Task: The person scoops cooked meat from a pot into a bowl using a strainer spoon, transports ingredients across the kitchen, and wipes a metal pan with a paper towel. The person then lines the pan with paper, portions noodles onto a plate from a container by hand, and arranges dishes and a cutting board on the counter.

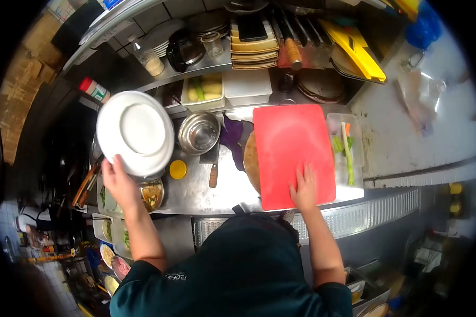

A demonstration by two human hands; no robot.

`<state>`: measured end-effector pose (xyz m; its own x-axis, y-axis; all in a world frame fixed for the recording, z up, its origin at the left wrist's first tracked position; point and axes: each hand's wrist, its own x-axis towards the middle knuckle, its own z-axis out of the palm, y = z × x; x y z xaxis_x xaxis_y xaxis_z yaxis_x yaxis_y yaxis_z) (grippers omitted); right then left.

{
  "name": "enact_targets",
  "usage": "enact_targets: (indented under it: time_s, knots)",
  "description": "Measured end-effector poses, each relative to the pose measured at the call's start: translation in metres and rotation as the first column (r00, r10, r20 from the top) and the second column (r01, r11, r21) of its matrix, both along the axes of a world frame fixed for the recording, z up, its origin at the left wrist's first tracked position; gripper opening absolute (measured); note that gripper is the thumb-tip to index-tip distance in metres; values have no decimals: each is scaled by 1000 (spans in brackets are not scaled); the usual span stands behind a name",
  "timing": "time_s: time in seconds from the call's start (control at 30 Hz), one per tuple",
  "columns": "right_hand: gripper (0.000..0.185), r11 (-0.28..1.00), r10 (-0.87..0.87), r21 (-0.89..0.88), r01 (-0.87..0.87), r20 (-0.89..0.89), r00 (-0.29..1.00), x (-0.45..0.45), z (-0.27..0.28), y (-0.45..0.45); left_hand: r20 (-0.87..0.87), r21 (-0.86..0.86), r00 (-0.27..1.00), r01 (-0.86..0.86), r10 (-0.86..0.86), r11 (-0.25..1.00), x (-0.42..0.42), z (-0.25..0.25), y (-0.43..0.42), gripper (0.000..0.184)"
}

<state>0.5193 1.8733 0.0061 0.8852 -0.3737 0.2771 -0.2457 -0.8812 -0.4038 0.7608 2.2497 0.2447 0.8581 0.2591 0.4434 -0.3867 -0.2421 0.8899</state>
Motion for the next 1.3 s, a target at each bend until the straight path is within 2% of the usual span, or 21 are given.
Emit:
enact_targets:
  time_s: [0.07,0.1,0.13,0.2,0.23,0.27,0.33,0.4,0.47,0.53,0.57,0.67,0.7,0.73,0.83,0.9,1.0,1.1,1.13,1.2,1.3]
  knots:
    - [58,999,38,38,-38,11,999,-14,8,6,-9,69,995,96,-96,993,-27,-20,-26,18]
    - [58,997,53,54,-54,8,999,-23,14,11,-61,256,983,185,-175,949,-39,-30,-38,15]
    - [58,995,72,69,-72,4,997,-31,18,14,-125,426,963,270,-240,863,-49,-41,-51,11]
    - [59,995,63,78,-62,-10,998,-47,24,17,154,612,841,331,-519,718,-54,-73,-101,4]
    - [59,994,65,86,-63,-17,998,-56,24,16,190,778,727,299,-660,553,-50,-103,-121,9]
    - [59,994,70,83,-68,-19,997,-64,24,13,116,835,634,354,-764,421,-47,-127,-146,12]
    - [60,994,81,81,-79,-27,996,-80,22,10,41,952,466,249,-884,176,-49,-165,-196,14]
    - [61,996,57,66,-55,-28,998,-99,22,4,-4,1000,449,0,-893,-5,-50,-204,-232,14]
    - [60,996,49,69,-48,-6,999,-118,28,-2,-22,993,555,110,-832,48,-46,-227,-252,16]
    - [61,997,-20,75,19,12,1000,-138,32,-9,9,981,656,142,-755,135,-47,-227,-253,18]
    - [60,996,-70,53,69,19,997,-152,27,-12,-12,935,716,255,-698,245,-52,-223,-249,20]
    - [57,977,-209,43,209,-14,978,-193,19,-17,155,828,816,200,-557,523,-62,-201,-208,8]
    - [57,966,-253,43,254,-31,967,-204,19,-17,138,800,832,226,-537,556,-58,-223,-183,7]
    - [56,959,-277,51,279,-44,960,-212,19,-16,120,684,923,191,-367,704,-61,-221,-159,9]
    - [53,946,-317,47,321,-75,945,-224,18,-12,-152,699,988,116,-12,706,-40,-278,-68,12]
    - [54,966,-255,32,258,-69,964,-217,15,-13,-228,831,954,88,192,549,-24,-290,-28,12]
    - [54,988,-151,9,152,-76,986,-193,25,-10,-278,904,926,163,255,395,12,-331,15,14]
    - [54,992,-121,33,125,-105,987,-163,40,-8,-372,906,912,316,175,281,39,-347,34,15]
    - [54,991,-114,51,120,-115,987,-155,43,-10,-361,912,923,319,137,257,45,-345,38,16]
    - [53,989,-136,49,143,-126,983,-147,47,-16,-211,894,975,162,73,419,47,-342,41,11]
    - [52,972,-210,80,219,-103,972,-139,51,-11,-86,618,996,60,-8,783,25,-297,35,5]
